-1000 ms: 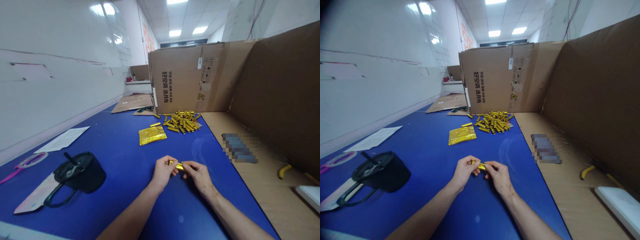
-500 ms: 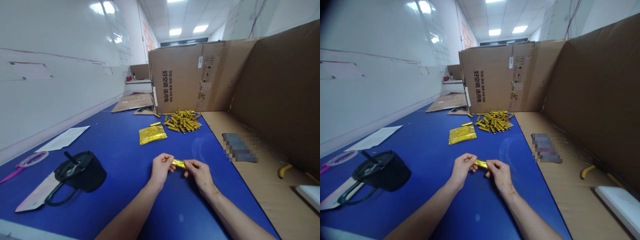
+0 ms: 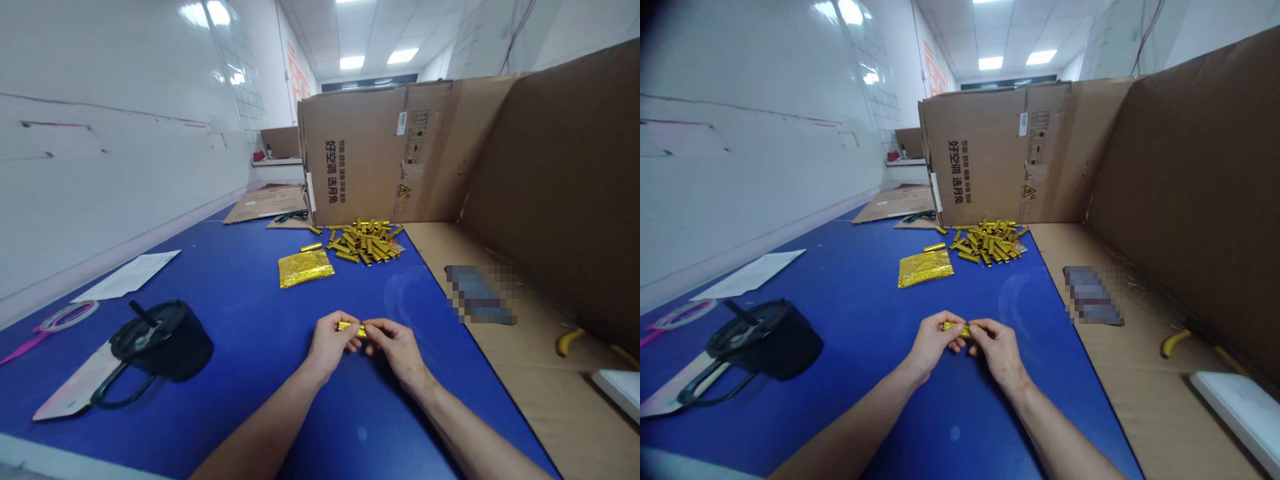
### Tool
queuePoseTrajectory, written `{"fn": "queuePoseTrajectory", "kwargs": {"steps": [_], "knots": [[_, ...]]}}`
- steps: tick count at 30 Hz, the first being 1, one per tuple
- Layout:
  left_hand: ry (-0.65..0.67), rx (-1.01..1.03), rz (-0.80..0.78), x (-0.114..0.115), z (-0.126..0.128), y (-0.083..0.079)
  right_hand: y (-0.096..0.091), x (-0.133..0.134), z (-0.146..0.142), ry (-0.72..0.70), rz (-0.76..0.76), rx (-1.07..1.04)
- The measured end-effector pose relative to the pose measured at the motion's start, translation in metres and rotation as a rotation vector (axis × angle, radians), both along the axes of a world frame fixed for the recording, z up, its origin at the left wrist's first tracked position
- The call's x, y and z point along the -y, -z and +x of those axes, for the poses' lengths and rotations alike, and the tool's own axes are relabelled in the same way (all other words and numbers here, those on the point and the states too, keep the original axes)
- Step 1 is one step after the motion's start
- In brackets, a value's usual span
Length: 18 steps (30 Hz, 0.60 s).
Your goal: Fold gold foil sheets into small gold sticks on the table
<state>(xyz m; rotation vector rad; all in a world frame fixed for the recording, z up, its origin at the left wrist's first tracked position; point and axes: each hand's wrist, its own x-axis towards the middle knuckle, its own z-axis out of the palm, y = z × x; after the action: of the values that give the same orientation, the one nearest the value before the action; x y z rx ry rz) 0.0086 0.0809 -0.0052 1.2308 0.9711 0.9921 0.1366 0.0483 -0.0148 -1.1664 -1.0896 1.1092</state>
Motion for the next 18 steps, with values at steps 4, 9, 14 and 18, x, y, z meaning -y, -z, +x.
{"fn": "queuePoseTrajectory", "kwargs": {"steps": [4, 9, 14, 18], "knots": [[-0.031, 0.028, 0.008, 0.0003, 0.0003, 0.0017, -0.0008, 0.0, -0.0006, 0.001, 0.02, 0.017], [-0.038, 0.076, -0.023, -0.0008, -0.0007, 0.0001, 0.0002, -0.0004, -0.0011, 0.038, 0.002, 0.015], [-0.111, 0.096, 0.008, -0.0045, -0.0038, -0.0036, 0.0008, -0.0036, 0.0006, 0.045, -0.04, -0.205], [-0.121, 0.066, 0.056, -0.0074, -0.005, -0.0015, -0.0006, -0.0051, 0.0013, 0.056, -0.062, -0.284]]}}
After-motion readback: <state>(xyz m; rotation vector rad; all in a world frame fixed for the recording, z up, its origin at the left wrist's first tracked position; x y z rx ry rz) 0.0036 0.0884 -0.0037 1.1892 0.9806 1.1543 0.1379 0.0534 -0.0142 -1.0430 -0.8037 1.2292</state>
